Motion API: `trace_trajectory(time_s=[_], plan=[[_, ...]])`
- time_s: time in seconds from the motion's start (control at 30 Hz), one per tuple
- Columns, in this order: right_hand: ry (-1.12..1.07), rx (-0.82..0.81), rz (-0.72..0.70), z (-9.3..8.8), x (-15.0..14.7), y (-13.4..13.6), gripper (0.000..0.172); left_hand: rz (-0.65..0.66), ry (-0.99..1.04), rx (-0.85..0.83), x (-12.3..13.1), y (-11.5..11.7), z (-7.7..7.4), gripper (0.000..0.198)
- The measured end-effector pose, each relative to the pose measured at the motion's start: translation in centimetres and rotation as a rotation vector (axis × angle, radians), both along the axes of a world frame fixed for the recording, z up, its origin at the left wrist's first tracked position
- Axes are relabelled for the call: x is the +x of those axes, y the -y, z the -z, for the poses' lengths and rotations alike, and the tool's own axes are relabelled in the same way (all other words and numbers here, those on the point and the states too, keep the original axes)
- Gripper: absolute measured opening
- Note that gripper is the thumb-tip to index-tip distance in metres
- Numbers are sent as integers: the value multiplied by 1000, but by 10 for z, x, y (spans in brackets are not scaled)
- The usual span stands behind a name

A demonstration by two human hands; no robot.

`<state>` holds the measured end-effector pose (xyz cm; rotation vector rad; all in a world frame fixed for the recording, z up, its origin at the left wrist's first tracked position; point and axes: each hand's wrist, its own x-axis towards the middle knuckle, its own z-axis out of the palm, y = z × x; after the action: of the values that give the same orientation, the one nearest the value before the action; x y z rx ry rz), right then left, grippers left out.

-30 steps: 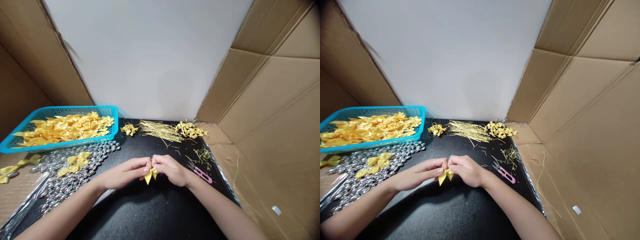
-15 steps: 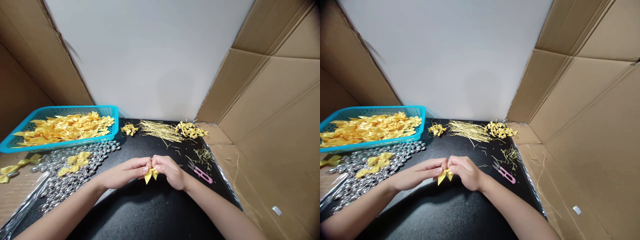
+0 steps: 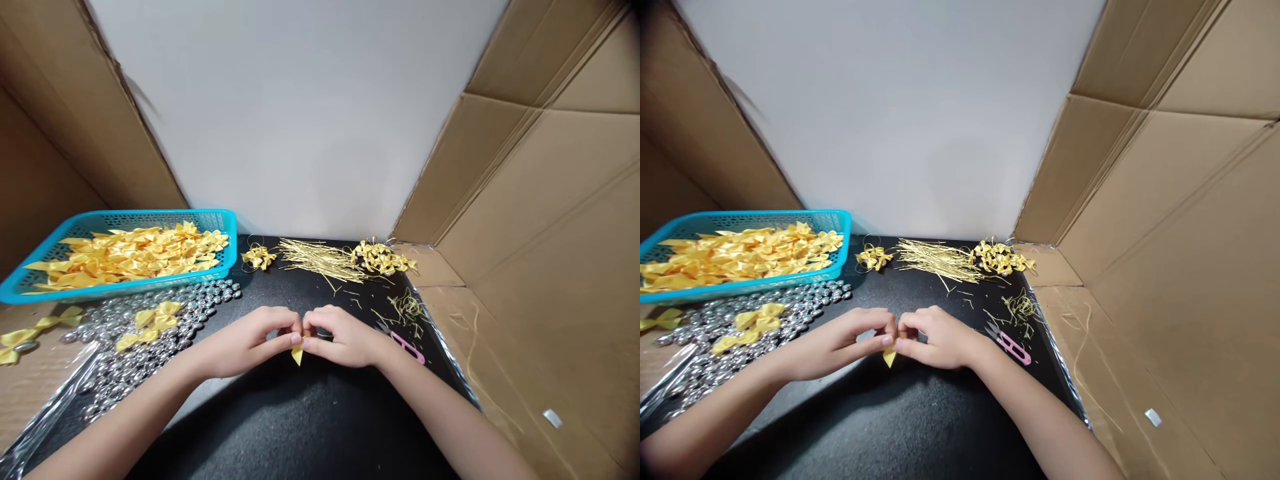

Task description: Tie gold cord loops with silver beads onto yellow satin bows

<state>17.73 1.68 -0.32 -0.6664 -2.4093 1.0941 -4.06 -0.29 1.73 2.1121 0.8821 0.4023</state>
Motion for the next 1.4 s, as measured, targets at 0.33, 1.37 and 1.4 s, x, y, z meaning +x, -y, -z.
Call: trace_trajectory(time_s=[0.33, 1.37, 1.4], plan=[[-223, -497, -116, 15, -2, -5, 33, 51, 244, -278, 3, -5, 12, 35], [-240, -356, 94, -5, 4, -5, 19, -101, 233, -37, 6, -3, 9, 25], [-216, -239, 114, -8, 5, -4, 14, -107, 204, 45, 6, -1, 7, 21]])
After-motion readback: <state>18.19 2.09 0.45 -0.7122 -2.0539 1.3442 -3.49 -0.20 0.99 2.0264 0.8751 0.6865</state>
